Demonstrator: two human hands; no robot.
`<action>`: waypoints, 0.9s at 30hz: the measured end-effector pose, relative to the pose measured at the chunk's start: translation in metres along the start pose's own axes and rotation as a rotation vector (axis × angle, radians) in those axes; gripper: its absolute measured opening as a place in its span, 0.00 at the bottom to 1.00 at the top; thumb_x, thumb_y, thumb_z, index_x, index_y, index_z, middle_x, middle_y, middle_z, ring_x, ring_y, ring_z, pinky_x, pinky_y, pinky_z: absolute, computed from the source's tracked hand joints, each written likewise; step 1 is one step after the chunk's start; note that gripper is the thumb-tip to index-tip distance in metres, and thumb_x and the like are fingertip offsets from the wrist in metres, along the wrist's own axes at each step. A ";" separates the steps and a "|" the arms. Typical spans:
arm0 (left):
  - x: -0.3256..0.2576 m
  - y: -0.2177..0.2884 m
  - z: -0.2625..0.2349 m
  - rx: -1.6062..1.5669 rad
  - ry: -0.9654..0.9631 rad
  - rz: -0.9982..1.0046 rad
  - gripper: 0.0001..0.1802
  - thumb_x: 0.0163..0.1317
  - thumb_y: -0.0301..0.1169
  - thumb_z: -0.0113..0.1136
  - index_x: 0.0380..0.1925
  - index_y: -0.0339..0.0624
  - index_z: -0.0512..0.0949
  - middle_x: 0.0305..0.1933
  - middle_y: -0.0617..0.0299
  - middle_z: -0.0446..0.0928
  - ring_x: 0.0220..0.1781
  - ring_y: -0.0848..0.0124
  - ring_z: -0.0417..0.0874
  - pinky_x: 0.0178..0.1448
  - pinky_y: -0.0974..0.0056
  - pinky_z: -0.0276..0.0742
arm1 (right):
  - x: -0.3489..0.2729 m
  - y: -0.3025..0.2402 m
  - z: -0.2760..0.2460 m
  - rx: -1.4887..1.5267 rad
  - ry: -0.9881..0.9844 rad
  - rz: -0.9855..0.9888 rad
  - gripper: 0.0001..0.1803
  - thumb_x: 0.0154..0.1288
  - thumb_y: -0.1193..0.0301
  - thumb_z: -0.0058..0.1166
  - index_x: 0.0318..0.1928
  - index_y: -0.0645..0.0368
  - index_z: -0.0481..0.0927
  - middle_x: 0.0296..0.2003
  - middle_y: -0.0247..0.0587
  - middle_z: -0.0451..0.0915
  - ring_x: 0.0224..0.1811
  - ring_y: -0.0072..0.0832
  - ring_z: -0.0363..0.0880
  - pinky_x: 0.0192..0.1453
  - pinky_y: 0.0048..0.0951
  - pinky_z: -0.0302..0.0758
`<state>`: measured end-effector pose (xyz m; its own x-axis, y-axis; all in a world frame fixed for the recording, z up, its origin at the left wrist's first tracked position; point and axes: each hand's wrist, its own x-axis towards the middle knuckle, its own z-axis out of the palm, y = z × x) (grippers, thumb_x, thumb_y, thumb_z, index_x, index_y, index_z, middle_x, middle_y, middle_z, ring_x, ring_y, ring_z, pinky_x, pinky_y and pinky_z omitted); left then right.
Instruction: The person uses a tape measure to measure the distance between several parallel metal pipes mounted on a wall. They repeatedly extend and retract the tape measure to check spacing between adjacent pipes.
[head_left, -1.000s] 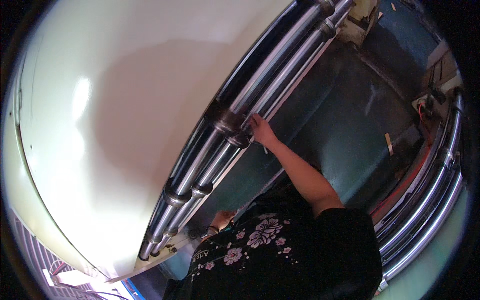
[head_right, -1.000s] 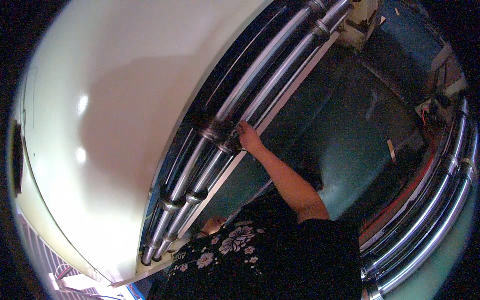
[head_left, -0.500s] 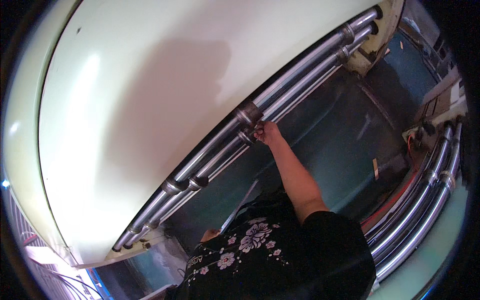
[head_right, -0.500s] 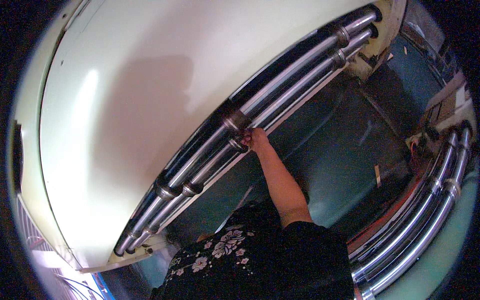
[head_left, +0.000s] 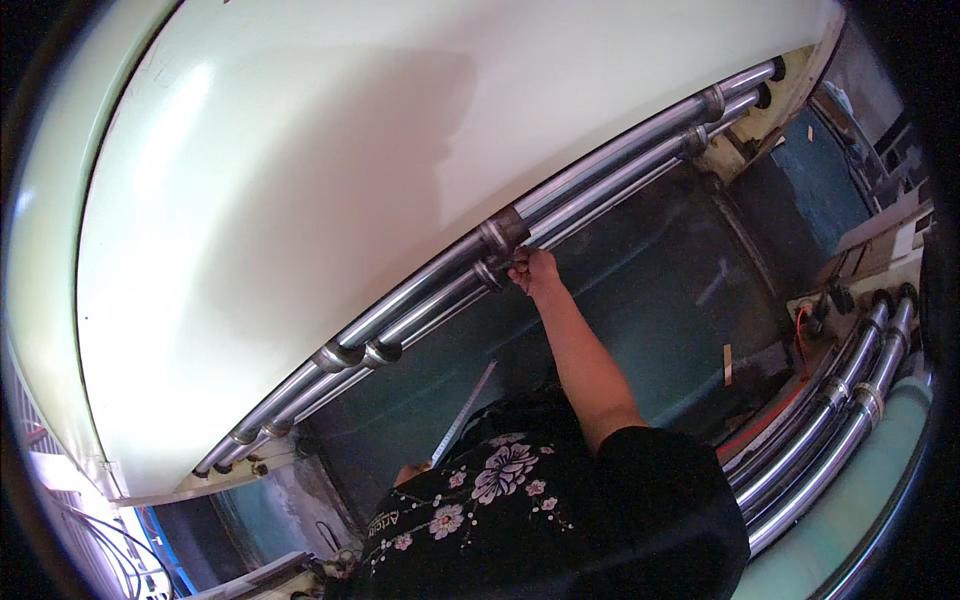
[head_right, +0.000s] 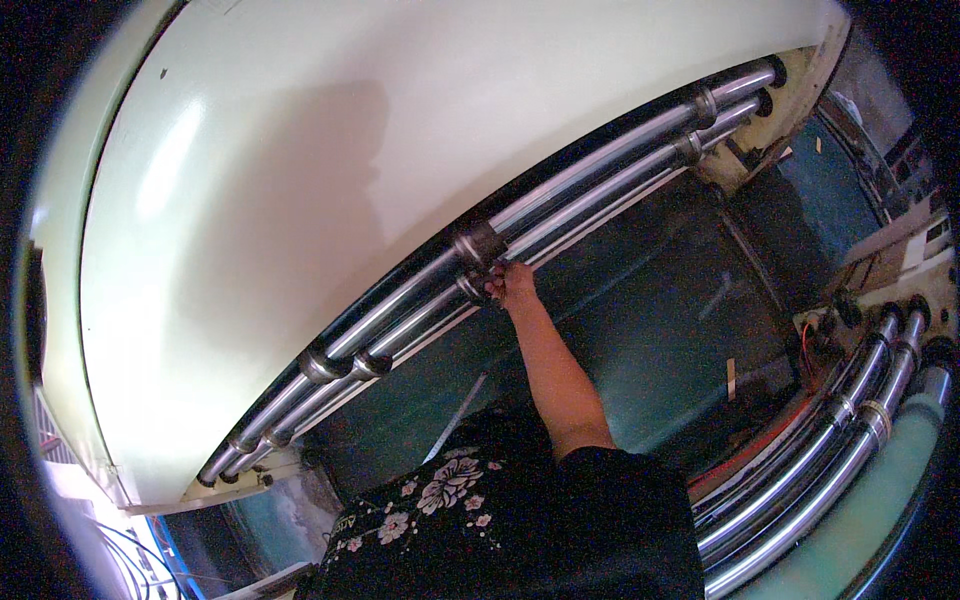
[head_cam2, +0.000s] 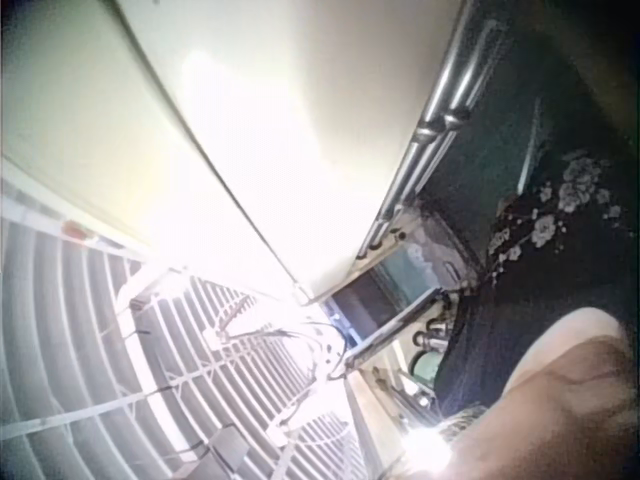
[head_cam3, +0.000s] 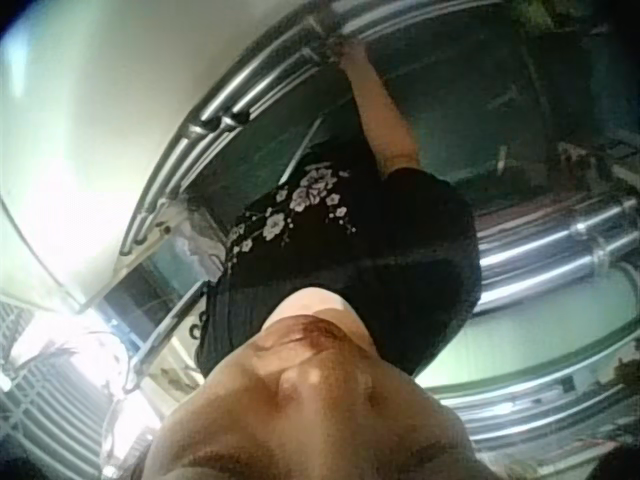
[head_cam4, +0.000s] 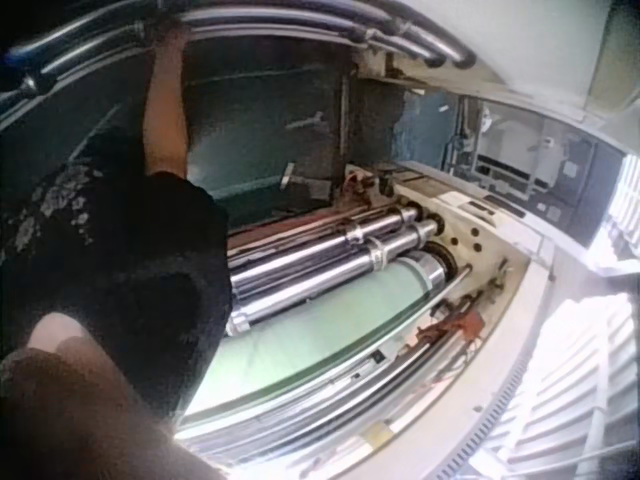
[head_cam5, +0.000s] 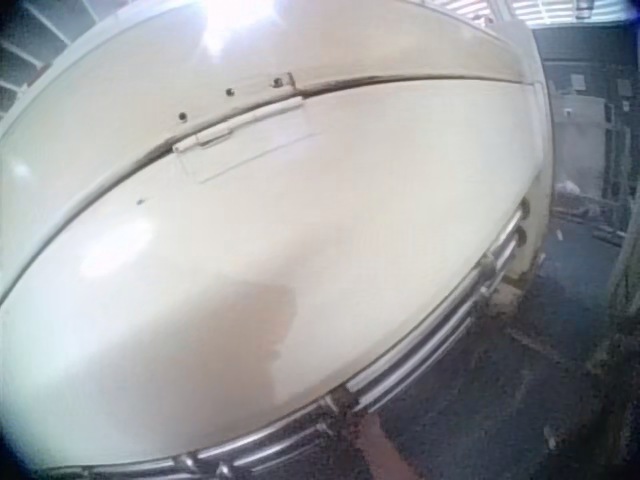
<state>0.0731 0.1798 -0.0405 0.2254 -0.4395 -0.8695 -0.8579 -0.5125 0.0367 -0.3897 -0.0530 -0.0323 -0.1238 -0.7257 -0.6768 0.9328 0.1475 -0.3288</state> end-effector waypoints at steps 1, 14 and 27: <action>0.010 -0.008 0.005 0.044 0.051 0.138 0.24 0.57 0.49 0.50 0.34 0.36 0.75 0.32 0.51 0.77 0.35 0.62 0.77 0.37 0.58 0.69 | -0.001 -0.002 -0.001 0.013 -0.010 0.010 0.09 0.60 0.74 0.32 0.25 0.57 0.67 0.14 0.29 0.60 0.11 0.19 0.56 0.15 0.24 0.65; 0.106 -0.057 0.014 0.436 0.152 0.746 0.17 0.63 0.44 0.37 0.42 0.48 0.71 0.34 0.53 0.76 0.33 0.53 0.76 0.37 0.55 0.71 | 0.029 -0.031 0.003 -0.438 -0.348 0.378 0.09 0.63 0.71 0.35 0.25 0.56 0.64 0.16 0.29 0.61 0.11 0.17 0.53 0.16 0.22 0.56; 0.039 -0.031 0.033 0.113 0.110 0.398 0.29 0.59 0.54 0.44 0.22 0.37 0.76 0.23 0.47 0.75 0.32 0.53 0.77 0.38 0.54 0.69 | 0.029 -0.004 -0.028 -0.425 -0.526 -0.173 0.06 0.57 0.79 0.40 0.32 0.52 0.66 0.20 0.34 0.66 0.12 0.22 0.59 0.13 0.24 0.55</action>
<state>0.0932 0.2029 -0.0914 -0.0906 -0.6663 -0.7402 -0.9317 -0.2058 0.2993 -0.4068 -0.0556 -0.0694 0.0214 -0.9757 -0.2180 0.6876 0.1727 -0.7053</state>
